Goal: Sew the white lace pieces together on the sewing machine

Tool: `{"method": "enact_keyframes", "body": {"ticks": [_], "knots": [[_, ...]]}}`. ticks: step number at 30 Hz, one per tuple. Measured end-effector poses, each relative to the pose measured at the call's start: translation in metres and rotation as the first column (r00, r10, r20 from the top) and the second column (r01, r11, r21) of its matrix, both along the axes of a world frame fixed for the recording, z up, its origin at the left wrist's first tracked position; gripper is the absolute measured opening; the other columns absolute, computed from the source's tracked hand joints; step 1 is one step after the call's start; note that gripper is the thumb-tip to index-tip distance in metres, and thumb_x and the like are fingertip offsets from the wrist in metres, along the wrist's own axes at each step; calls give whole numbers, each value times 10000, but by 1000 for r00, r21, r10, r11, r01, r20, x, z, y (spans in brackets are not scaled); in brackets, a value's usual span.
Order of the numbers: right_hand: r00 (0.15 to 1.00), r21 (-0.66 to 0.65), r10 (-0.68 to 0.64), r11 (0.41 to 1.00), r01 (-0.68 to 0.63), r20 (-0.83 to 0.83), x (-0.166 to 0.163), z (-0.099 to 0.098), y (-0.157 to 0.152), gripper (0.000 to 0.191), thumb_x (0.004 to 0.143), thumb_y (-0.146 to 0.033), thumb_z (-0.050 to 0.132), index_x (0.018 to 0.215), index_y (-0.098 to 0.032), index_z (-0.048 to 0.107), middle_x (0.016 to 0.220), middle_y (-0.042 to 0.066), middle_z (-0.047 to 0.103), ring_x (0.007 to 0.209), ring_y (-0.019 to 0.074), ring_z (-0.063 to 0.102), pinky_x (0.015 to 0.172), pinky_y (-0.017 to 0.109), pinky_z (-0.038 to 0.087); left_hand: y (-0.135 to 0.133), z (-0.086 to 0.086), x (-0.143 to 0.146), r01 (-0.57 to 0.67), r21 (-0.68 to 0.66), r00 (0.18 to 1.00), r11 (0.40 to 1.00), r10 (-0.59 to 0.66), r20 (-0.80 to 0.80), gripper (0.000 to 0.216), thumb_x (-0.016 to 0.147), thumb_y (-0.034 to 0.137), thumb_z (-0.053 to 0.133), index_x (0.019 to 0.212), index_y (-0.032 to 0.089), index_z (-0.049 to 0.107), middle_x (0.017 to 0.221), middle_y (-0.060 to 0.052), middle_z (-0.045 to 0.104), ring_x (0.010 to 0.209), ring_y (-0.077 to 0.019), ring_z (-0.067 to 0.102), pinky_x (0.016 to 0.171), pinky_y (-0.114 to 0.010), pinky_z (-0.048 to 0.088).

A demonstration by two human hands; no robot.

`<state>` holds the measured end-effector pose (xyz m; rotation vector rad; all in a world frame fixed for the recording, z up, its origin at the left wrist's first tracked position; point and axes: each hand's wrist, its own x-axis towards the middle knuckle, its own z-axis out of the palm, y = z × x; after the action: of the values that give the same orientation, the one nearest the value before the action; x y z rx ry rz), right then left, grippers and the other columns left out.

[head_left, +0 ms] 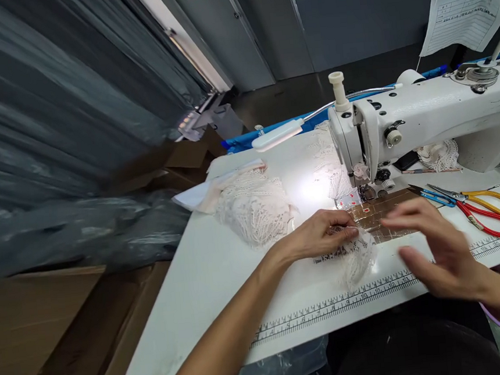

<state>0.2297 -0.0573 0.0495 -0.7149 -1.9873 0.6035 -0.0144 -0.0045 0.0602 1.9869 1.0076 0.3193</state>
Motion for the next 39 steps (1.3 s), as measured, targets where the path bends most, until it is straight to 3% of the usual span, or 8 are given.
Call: {"method": "enact_keyframes", "body": {"ticks": [3,7,13,18,22,24,29,39], "knots": [[971,-200,207,963,-181,119,-14,-10,21,622,865,-387,660,1414,-180,454,1241,139,583,1130,246,568,929,425,508,-8,4,3,55,-13,997,998,-54,49,346,912,428,484,728,156,595,694,-5,560,626,-105,468,577,-225,377],[896,-545,428,782,-302,117,-24,-16,37,455,873,-264,602,1312,-153,558,813,16,634,714,139,580,707,308,510,-14,6,-1,-28,-85,999,996,31,25,404,898,505,497,692,164,561,590,34,452,532,-85,381,505,-210,316],[936,-898,334,436,-53,107,-42,-11,53,447,873,-210,587,1285,-91,461,667,-14,605,522,118,547,530,255,441,12,5,8,-248,220,889,943,312,-335,526,828,629,571,559,179,520,471,38,409,446,-94,342,468,-242,230],[753,-390,99,894,220,650,-36,-13,62,453,861,-381,634,1191,-87,533,783,102,666,678,218,604,591,306,396,46,-14,21,-15,625,776,780,403,-485,485,823,634,604,688,168,603,586,-19,561,503,-143,471,489,-260,281],[740,-115,-5,987,111,672,-17,-16,67,262,944,-361,518,1006,-141,645,878,113,682,722,201,609,628,302,401,35,-25,6,83,910,875,407,406,-262,316,922,442,577,827,143,618,830,-92,663,667,-180,578,563,-294,408],[755,-98,16,993,65,656,-12,-17,72,252,966,-298,471,1019,-145,665,964,123,683,777,205,621,676,310,436,19,-26,-3,122,932,948,342,239,-212,238,961,343,534,845,147,602,821,-67,665,659,-157,582,558,-278,440],[786,-50,116,993,-107,607,-12,-30,85,296,922,-183,480,1141,-131,673,1061,154,660,917,243,619,790,368,506,-11,-33,-1,226,867,974,443,-127,-189,191,983,258,479,965,124,613,896,-74,688,732,-157,626,629,-287,542],[925,-163,301,950,-268,231,6,-40,88,290,817,-150,490,904,-192,764,864,38,698,798,143,645,770,289,516,-11,-48,12,-176,777,984,605,103,143,121,894,121,495,808,159,570,748,-32,654,653,-131,614,553,-254,527]]}}
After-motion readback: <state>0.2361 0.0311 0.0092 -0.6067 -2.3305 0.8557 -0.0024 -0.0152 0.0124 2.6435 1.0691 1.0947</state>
